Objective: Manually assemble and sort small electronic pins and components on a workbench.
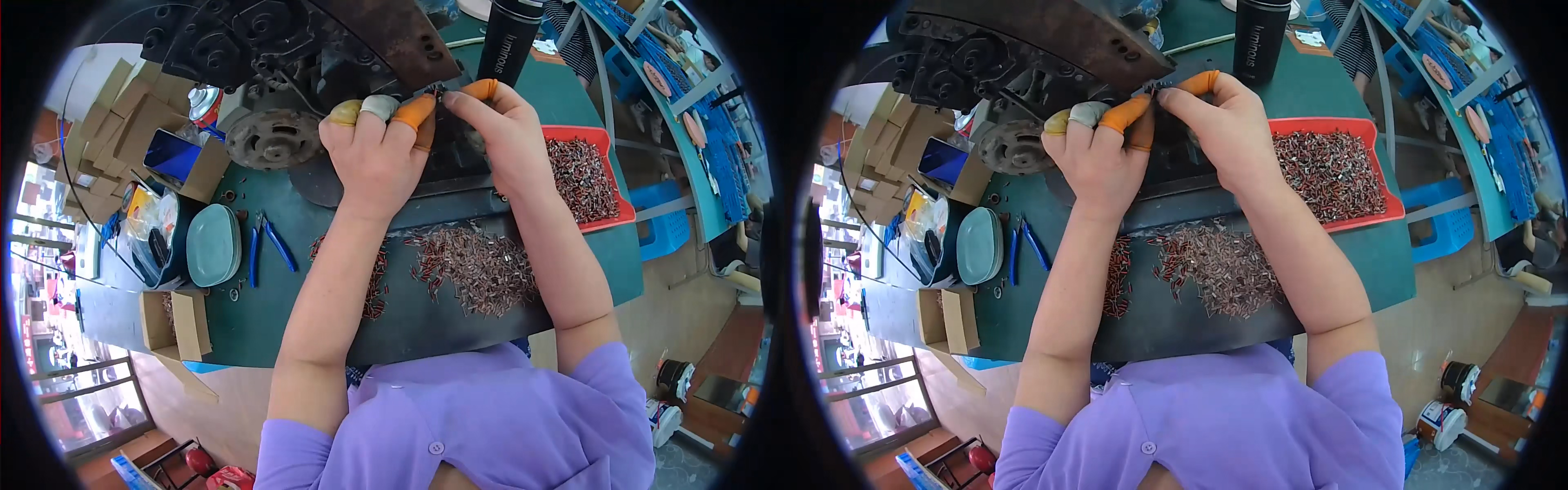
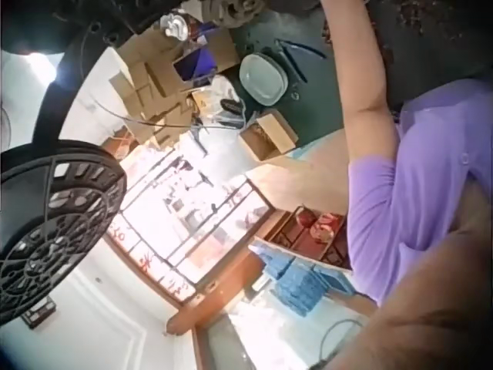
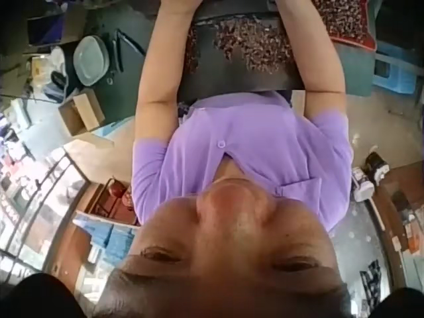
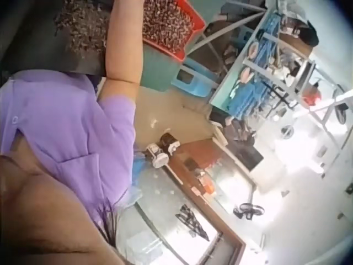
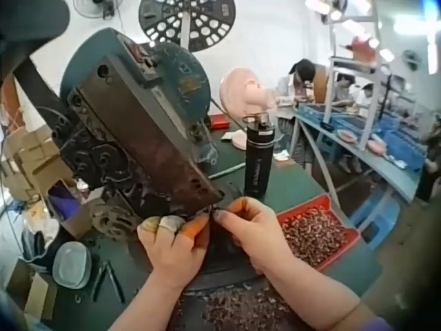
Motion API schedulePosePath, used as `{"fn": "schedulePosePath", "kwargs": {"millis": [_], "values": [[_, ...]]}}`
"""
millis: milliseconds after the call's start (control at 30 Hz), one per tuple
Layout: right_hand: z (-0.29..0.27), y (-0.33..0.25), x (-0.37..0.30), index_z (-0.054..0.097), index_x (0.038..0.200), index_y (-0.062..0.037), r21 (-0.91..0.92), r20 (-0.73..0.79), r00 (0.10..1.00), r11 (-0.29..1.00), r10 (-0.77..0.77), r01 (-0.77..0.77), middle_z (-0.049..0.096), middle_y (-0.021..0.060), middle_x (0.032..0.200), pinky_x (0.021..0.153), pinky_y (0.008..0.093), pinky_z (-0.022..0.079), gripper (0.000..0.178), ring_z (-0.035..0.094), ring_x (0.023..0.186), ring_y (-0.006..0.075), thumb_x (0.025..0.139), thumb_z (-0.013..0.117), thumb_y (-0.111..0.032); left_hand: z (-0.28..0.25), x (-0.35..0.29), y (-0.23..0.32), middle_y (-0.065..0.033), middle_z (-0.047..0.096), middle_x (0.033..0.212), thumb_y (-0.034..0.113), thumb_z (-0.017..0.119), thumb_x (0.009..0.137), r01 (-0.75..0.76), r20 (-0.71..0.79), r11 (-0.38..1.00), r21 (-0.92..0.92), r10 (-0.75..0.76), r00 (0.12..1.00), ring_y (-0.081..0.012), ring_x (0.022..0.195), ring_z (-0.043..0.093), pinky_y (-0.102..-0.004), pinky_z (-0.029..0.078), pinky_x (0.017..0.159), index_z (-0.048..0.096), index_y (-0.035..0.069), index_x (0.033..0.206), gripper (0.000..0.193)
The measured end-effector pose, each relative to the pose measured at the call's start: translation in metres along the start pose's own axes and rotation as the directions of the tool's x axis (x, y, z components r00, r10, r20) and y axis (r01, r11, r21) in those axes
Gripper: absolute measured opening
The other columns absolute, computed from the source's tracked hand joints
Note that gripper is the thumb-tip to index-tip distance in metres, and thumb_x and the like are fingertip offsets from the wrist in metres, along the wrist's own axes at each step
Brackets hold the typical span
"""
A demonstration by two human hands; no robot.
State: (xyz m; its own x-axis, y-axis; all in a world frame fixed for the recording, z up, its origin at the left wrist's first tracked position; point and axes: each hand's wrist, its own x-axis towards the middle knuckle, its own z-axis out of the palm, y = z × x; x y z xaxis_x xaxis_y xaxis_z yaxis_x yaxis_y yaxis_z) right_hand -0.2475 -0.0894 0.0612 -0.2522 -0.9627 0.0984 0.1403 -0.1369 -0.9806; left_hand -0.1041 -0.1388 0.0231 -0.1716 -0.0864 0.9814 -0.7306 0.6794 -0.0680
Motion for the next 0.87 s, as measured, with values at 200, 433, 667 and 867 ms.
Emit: {"fn": "schedulePosePath", "kwargs": {"millis": [200,433,667,867], "values": [[0.000,-0.002,0.000,0.066,0.097,-0.0034,-0.011,0.000,1.000,1.000,-0.007,0.007,0.064,-0.0020,0.084,0.061,0.0176,0.038,0.020,0.053,0.070,0.0018,0.082,0.074,-0.014,0.000,0.000,0.001,-0.0004,0.056,0.086,0.020,0.080,0.067,0.000,-0.008,1.000,0.011,0.000,1.000,-0.0238,0.080,0.052,-0.0381,0.035,0.070,0.064,0.018,0.083,0.023],[0.002,-0.003,-0.003,0.067,0.095,-0.0021,-0.172,-0.017,0.993,0.978,-0.120,0.115,0.063,-0.0037,0.078,0.055,0.0162,0.036,0.018,0.049,0.064,0.0001,0.083,0.074,-0.013,-0.002,0.000,0.001,-0.0003,0.057,0.086,0.020,0.081,0.065,-0.008,0.014,1.000,0.008,0.008,1.000,-0.0230,0.081,0.052,-0.0367,0.036,0.073,0.066,0.019,0.085,0.025],[0.012,-0.007,-0.014,0.070,0.096,-0.0006,-0.427,-0.067,0.957,0.875,-0.282,0.228,0.063,-0.0039,0.074,0.058,0.0169,0.040,0.020,0.051,0.066,-0.0001,0.083,0.074,-0.014,-0.002,-0.001,-0.001,-0.0023,0.056,0.087,0.020,0.079,0.066,-0.006,-0.007,1.000,-0.016,0.006,1.000,-0.0251,0.080,0.053,-0.0392,0.036,0.070,0.062,0.015,0.083,0.025],[0.014,-0.003,-0.010,0.072,0.099,-0.0020,-0.378,-0.081,0.966,0.905,-0.244,0.197,0.066,0.0003,0.076,0.064,0.0193,0.044,0.024,0.054,0.069,0.0027,0.084,0.074,-0.020,0.001,-0.002,-0.001,-0.0030,0.057,0.090,0.022,0.080,0.067,-0.005,-0.009,1.000,-0.011,0.005,1.000,-0.0248,0.080,0.055,-0.0401,0.037,0.071,0.064,0.015,0.086,0.026]]}}
